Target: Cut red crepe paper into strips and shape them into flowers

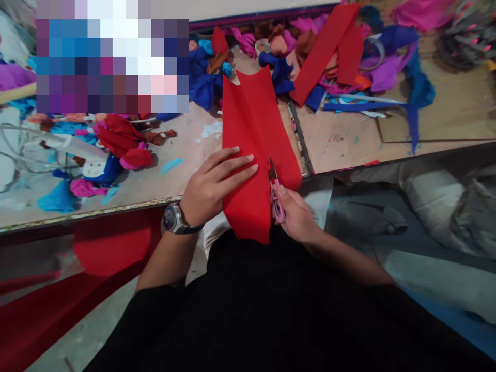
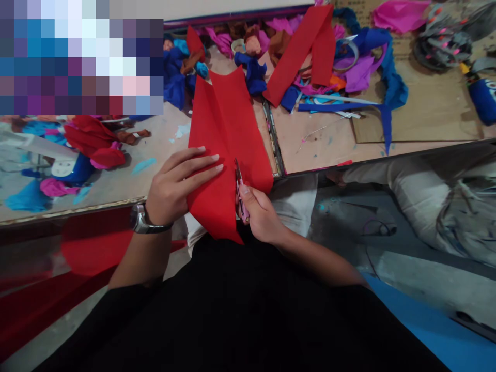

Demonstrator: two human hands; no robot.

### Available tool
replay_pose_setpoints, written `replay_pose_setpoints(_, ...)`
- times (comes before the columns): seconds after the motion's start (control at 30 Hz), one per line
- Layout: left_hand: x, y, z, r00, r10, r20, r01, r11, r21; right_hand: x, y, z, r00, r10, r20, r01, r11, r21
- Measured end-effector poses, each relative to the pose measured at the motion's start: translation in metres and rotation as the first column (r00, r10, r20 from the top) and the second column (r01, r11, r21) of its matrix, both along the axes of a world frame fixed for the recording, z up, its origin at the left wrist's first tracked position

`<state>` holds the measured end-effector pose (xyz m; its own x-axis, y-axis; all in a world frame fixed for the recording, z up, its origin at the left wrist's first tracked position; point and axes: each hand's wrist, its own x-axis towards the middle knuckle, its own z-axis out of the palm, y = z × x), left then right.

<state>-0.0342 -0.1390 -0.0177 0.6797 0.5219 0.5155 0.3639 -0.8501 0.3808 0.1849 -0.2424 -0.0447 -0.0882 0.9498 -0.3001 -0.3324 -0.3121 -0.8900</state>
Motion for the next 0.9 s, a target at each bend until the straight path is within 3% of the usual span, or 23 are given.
replay_pose_setpoints(0.57,0.0001,-0.0015,-0.0005,1.000,0.018,0.007,-0.018,1.000,-0.018,0.0017,-0.0023,-0.0021,0.999,0.020,0.026,-0.021,0.999,0.049)
replay_pose_setpoints(0.9,0.0006,-0.0026,0.0001,1.000,0.018,-0.007,-0.018,1.000,0.005,0.0011,-0.0034,-0.0022,1.000,0.004,-0.021,-0.003,1.000,0.011)
